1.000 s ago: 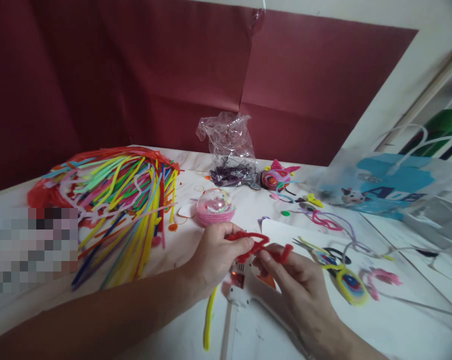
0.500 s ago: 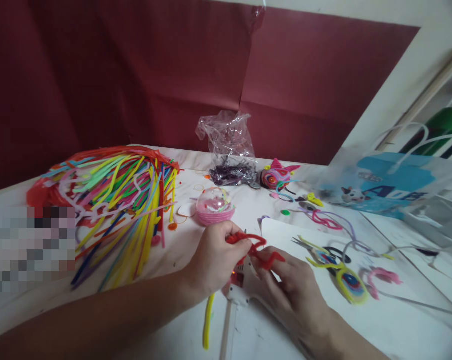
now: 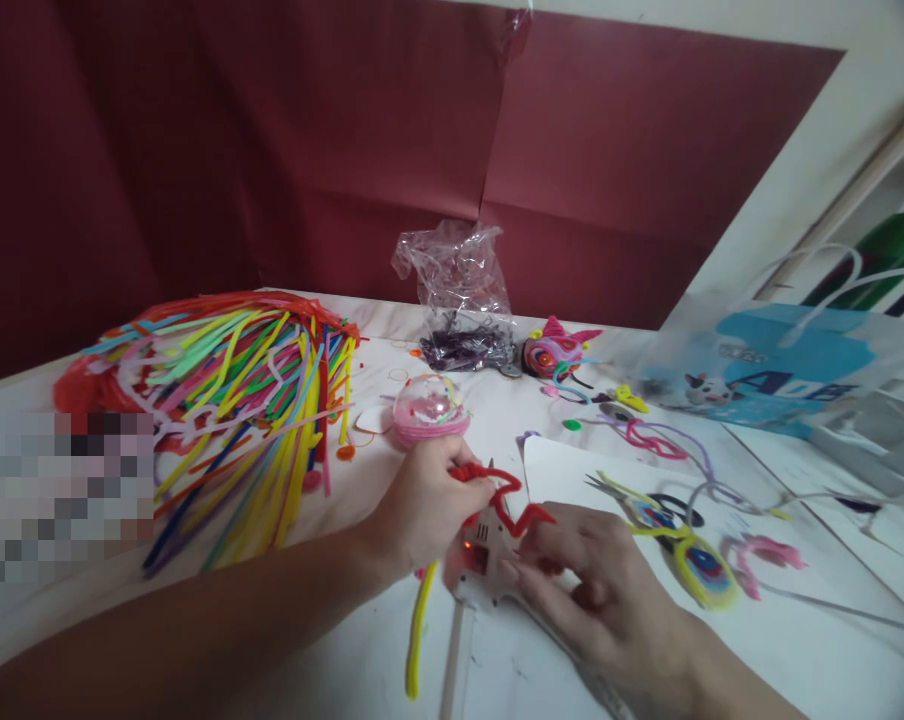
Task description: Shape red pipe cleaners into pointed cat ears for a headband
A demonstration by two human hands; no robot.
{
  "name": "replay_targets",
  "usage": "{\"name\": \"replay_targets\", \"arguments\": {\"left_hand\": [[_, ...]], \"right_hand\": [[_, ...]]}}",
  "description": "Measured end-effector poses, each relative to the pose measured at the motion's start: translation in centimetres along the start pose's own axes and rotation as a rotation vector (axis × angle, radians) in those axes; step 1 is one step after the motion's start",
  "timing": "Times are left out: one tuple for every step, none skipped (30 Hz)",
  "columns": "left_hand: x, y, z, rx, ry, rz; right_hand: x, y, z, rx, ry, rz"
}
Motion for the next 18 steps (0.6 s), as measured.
{"name": "replay_targets", "arguments": {"left_hand": [[0.1, 0.0, -0.2, -0.005, 0.030, -0.009], [0.2, 0.0, -0.5, -0.010, 0.065, -0.014], [0.2, 0.0, -0.7, -0.016, 0.091, -0.016], [0.3, -0.1, -0.8, -0.020, 0.107, -0.019], [0.3, -0.1, -0.8, -0.023, 0.109, -0.022], [0.3, -0.2, -0.7, -0.026, 0.101, -0.027], [0.3, -0.2, -0.7, -0.027, 0.087, -0.031], [0.3, -0.2, -0.6, -0.024, 0.067, -0.032], [0.3, -0.2, -0.5, -0.014, 0.041, -0.026], [0.3, -0.2, -0.4, 0.002, 0.011, -0.017], [0.3, -0.1, -0.3, 0.022, -0.021, -0.010], [0.2, -0.2, -0.3, 0.044, -0.048, -0.013], [0.0, -0.3, -0.4, 0.065, -0.064, -0.027], [-0.2, -0.5, -0.5, 0.081, -0.065, -0.056], [-0.4, -0.9, -0.7, 0.092, -0.059, -0.098], [-0.8, -1.2, -0.8, 0.099, -0.055, -0.148], [-1.1, -1.6, -0.7, 0.105, -0.058, -0.197], [-1.4, -1.9, -0.6, 0.112, -0.069, -0.241]], "right_hand": [[0.1, 0.8, 0.1, 0.023, -0.011, 0.076], [0.1, 1.8, 0.3, 0.037, -0.033, 0.174], [0.0, 2.6, 0.6, 0.039, -0.058, 0.265], [0.0, 3.2, 0.9, 0.028, -0.081, 0.322], [0.0, 3.3, 1.0, 0.007, -0.091, 0.330], [0.0, 3.0, 1.0, -0.016, -0.085, 0.294], [0.1, 2.4, 0.9, -0.031, -0.063, 0.228], [0.2, 1.7, 0.7, -0.033, -0.029, 0.157], [0.2, 1.1, 0.4, -0.024, 0.008, 0.098], [0.1, 0.6, 0.1, -0.010, 0.038, 0.058], [0.1, 0.3, -0.1, 0.009, 0.059, 0.035], [0.0, 0.1, -0.3, 0.031, 0.068, 0.019], [0.0, 0.0, -0.4, 0.056, 0.065, 0.007], [0.0, -0.1, -0.4, 0.087, 0.047, -0.002], [0.0, -0.2, -0.2, 0.122, 0.008, -0.011], [0.1, -0.2, 0.1, 0.157, -0.054, -0.015], [0.2, -0.1, 0.7, 0.189, -0.142, -0.007], [0.2, 0.1, 1.4, 0.221, -0.250, 0.010]]}}
Point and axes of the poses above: each hand's wrist, its own x-axis towards the middle knuckle, its own y-axis out of the back of the hand, z = x × y, the point moved 8 cm from there along x, towards the middle knuckle, and after that the axes turned 14 degrees about z, right-handed, at the moved point
